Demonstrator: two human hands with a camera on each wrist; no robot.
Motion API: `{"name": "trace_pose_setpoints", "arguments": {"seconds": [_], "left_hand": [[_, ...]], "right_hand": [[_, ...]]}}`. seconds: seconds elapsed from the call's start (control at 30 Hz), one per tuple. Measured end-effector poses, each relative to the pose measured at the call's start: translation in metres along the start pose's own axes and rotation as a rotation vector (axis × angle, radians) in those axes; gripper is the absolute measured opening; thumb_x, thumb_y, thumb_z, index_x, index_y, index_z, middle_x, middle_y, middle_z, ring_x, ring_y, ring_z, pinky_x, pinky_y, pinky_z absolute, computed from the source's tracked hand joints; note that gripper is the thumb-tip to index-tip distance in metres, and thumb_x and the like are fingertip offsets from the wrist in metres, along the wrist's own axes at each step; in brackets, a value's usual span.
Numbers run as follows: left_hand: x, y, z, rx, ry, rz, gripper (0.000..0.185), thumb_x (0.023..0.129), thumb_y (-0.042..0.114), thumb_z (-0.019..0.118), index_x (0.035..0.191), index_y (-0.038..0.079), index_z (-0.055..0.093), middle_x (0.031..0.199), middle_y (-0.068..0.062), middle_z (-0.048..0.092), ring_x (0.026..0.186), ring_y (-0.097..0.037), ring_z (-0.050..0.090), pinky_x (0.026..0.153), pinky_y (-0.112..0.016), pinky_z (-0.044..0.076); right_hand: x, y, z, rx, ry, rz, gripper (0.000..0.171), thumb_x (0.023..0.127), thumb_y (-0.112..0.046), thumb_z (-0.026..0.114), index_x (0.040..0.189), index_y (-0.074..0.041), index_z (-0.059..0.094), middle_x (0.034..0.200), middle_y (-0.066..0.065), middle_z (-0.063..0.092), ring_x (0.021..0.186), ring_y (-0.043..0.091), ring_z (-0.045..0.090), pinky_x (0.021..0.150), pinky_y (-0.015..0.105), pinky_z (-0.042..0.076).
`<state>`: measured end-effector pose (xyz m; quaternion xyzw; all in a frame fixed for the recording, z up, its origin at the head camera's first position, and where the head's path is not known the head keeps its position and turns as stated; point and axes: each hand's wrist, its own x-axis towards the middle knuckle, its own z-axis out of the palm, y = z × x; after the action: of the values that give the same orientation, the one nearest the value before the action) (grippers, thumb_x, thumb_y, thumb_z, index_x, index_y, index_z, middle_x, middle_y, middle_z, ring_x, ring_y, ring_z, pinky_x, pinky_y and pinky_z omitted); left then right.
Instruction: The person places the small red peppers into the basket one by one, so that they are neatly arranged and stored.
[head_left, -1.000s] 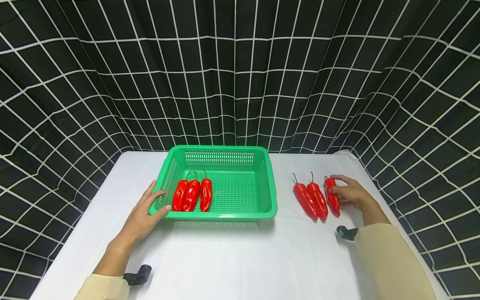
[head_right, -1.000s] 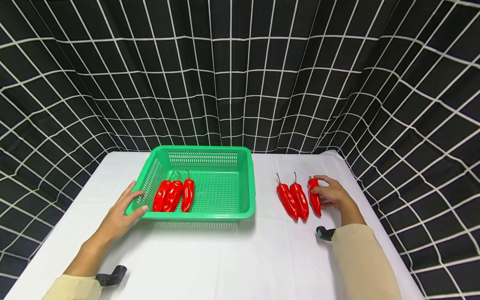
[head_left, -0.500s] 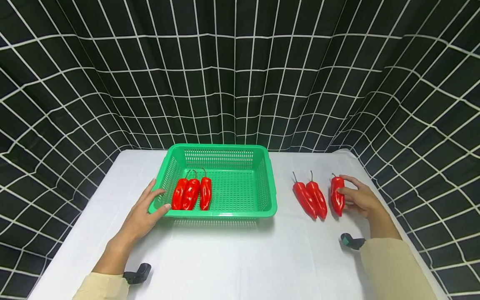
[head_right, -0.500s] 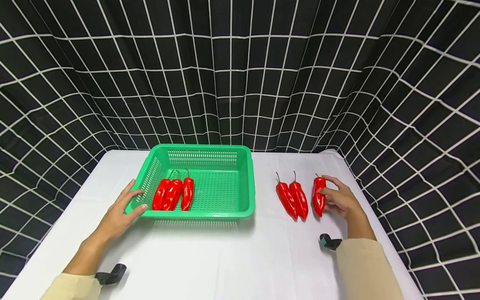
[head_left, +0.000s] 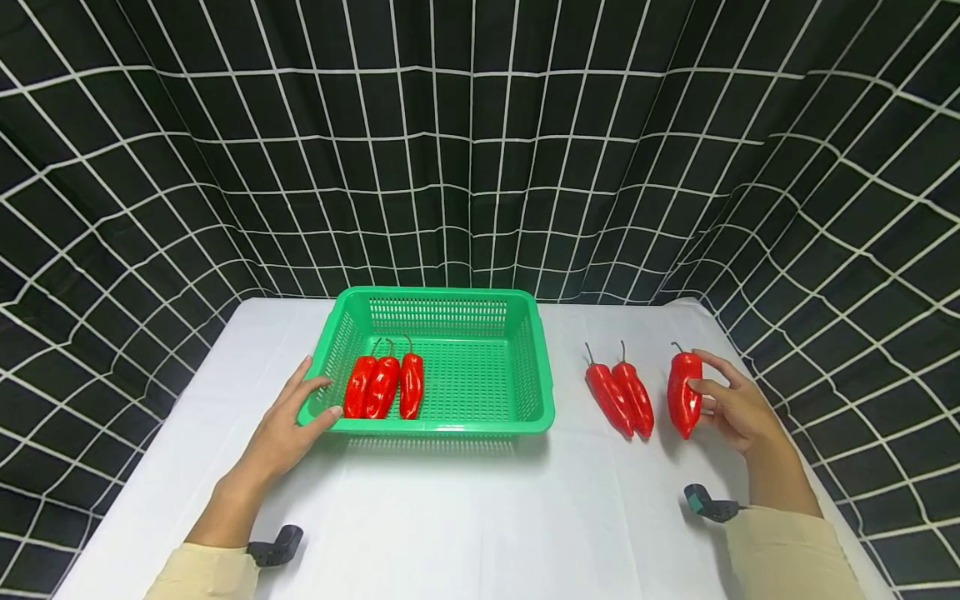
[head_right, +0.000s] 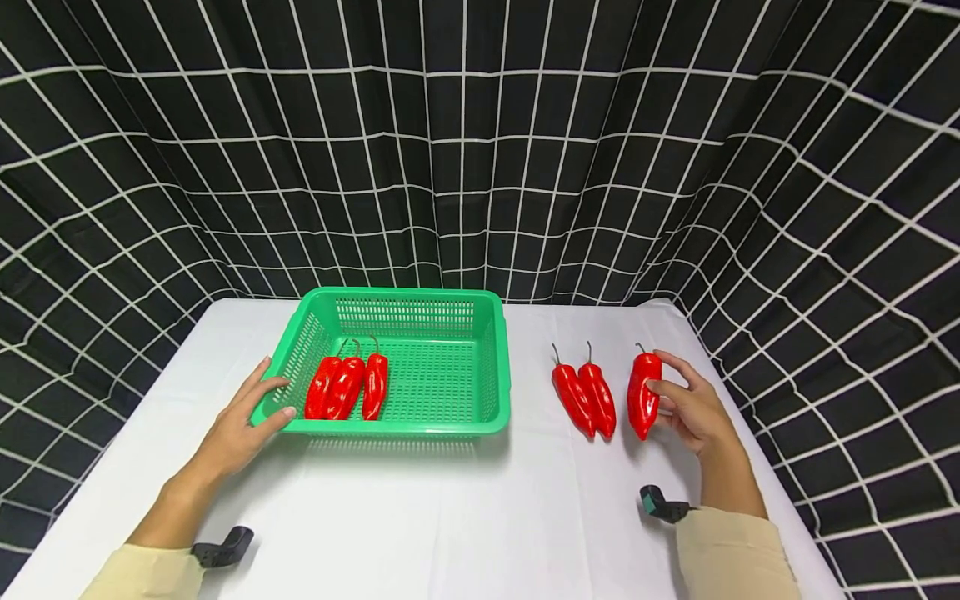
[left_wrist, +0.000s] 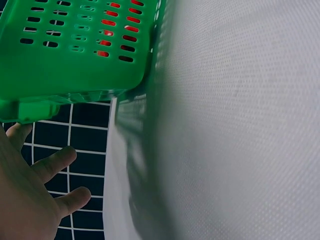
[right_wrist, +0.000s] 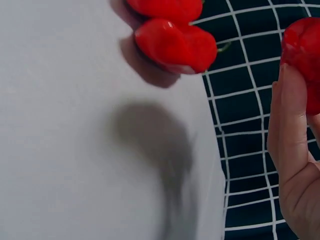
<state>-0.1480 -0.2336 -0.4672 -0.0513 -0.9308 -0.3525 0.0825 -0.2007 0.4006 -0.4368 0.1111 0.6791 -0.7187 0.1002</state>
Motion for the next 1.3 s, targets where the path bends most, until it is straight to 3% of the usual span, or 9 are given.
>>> {"name": "trace_pose_setpoints", "arguments": {"seconds": [0.87,1.13,1.3], "left_hand": [[-0.001,0.002,-0.002,-0.035,-0.005,-0.009,0.051,0.092,0.041,0.061,0.133,0.013,0.051,0.160,-0.005,0.014,0.139,-0.040,0.023,0.095,-0.072,0.027],[-0.002,0.001,-0.001,-0.035,-0.008,-0.011,0.052,0.092,0.043,0.060,0.134,0.014,0.051,0.160,-0.005,0.014,0.139,-0.040,0.023,0.095,-0.072,0.028],[-0.001,0.001,-0.001,-0.033,-0.007,-0.012,0.052,0.092,0.044,0.060,0.134,0.014,0.051,0.160,-0.005,0.014,0.139,-0.041,0.023,0.095,-0.072,0.028]], "right_hand": [[-0.060,-0.002,0.042,0.192,-0.002,-0.217,0.061,0.094,-0.006,0.060,0.147,-0.027,0.038,0.128,0.001,0.045,0.104,0.012,0.061,0.081,0.035,0.052],[-0.071,-0.011,0.054,0.272,-0.057,-0.276,0.059,0.095,-0.002,0.055,0.148,-0.024,0.037,0.129,0.002,0.050,0.108,0.016,0.061,0.084,0.037,0.050],[-0.076,-0.018,0.067,0.268,-0.083,-0.331,0.058,0.096,0.000,0.052,0.148,-0.020,0.035,0.129,0.005,0.052,0.109,0.019,0.061,0.083,0.038,0.051]]}}
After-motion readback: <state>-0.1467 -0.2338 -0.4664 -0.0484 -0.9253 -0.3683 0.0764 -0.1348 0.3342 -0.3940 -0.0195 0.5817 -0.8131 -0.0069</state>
